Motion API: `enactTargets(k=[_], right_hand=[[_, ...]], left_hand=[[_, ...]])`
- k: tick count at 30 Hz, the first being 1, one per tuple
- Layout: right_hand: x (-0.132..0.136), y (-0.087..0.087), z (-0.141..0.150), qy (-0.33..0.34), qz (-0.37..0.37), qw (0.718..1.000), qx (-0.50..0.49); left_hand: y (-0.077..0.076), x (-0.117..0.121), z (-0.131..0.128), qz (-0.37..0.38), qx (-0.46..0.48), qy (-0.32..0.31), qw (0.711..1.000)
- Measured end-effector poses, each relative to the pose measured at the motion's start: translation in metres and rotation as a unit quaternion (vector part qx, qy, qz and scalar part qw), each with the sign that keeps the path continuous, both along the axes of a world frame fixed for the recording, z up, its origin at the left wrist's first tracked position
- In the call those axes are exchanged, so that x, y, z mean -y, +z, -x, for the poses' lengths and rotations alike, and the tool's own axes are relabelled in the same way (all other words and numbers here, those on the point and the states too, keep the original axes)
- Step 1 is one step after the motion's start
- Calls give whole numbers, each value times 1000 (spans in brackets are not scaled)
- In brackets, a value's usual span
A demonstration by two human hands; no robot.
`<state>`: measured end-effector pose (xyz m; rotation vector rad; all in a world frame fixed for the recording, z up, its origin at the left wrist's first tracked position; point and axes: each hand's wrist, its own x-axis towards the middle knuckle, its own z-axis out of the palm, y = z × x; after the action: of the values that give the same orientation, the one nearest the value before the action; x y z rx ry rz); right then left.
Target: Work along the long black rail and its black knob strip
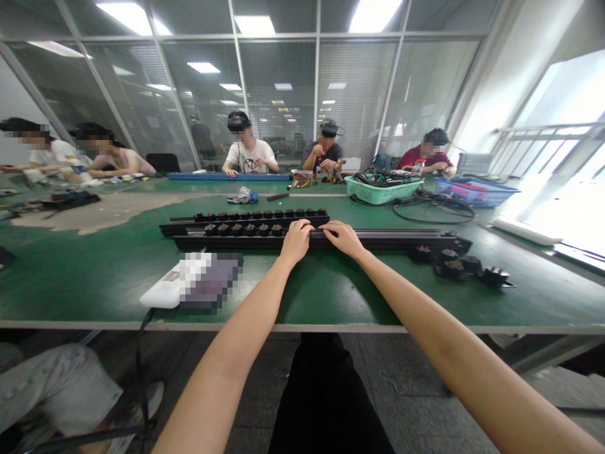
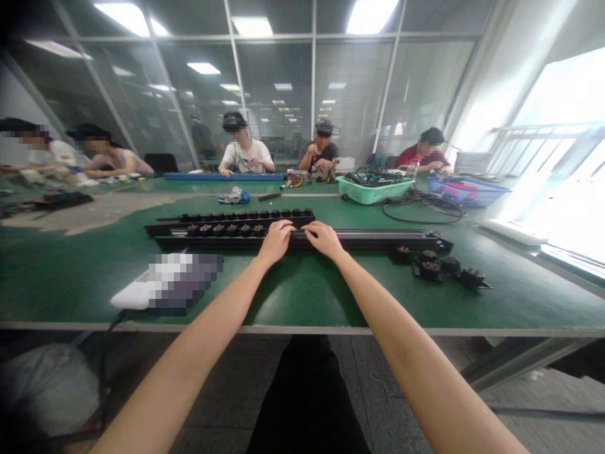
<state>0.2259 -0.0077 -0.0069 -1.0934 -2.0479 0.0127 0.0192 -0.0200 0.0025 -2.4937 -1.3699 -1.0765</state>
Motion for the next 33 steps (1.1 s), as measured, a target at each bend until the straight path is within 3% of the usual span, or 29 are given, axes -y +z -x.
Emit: enactTargets(k=[4, 12, 33], right_hand=[[5, 0, 2, -36, 26, 999, -16], [17, 1, 8, -216, 62, 974, -10], [11, -6, -8, -212, 29, 975, -61]], left_hand=[[2, 1, 1, -17, -17, 8, 1000], [3, 3, 0, -16, -21, 33, 999], [4, 4, 2, -8, -15, 27, 999]])
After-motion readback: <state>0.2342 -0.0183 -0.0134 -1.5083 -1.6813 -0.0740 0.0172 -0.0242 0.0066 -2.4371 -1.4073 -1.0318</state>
